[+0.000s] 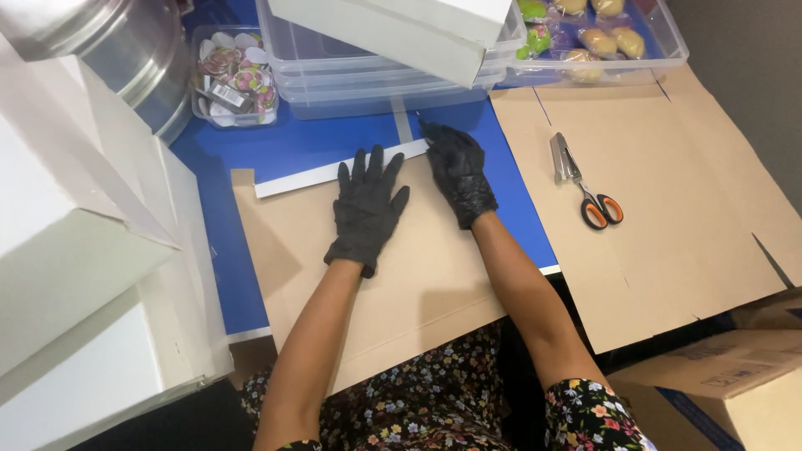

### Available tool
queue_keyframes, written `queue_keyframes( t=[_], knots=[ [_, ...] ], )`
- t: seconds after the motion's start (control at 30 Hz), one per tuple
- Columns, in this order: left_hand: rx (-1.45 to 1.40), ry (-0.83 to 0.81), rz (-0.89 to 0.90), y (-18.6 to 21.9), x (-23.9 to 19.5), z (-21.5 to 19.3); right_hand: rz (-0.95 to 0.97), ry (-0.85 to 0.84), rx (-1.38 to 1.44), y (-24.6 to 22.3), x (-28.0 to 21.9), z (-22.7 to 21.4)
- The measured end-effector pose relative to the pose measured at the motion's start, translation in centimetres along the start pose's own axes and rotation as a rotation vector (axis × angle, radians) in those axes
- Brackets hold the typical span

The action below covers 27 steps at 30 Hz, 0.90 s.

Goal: Assembling a cardboard pastry box by folding the sides and stapling the corners.

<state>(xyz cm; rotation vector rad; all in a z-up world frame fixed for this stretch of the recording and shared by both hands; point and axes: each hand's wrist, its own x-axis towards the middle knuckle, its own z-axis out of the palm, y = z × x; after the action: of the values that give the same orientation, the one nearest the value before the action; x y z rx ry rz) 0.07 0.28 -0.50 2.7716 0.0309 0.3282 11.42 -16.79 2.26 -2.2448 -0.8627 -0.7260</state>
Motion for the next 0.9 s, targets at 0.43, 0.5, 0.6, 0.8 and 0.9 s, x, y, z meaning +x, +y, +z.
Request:
queue_keyframes(
  t=[0.43, 0.5, 0.6, 0.8, 0.9],
  knots=[
    [-0.241, 0.048, -0.088, -6.4, 0.9, 1.0, 0.138, -0.666, -0.268, -6.2, -0.1, -1.3],
    [-0.161, 0.317, -0.117, -9.1, 0.4, 0.1, 0.156, -0.671, -0.255, -5.8, -0.2, -1.1],
    [0.248, 0.53, -0.338, -12.6, -2.4, -5.1, 0.171, -0.651, -0.21, -5.7, 0.0, -1.2],
    [-0.268, 0.566, -0.618, -13.9, -4.2, -6.9, 0.175, -0.671, -0.223, -4.8, -0.1, -1.1],
    [-0.689, 0.713, -0.507, -14.5, -2.9, -4.5, 0.231, -0.703, -0.261, -3.8, 0.1, -1.7]
  ],
)
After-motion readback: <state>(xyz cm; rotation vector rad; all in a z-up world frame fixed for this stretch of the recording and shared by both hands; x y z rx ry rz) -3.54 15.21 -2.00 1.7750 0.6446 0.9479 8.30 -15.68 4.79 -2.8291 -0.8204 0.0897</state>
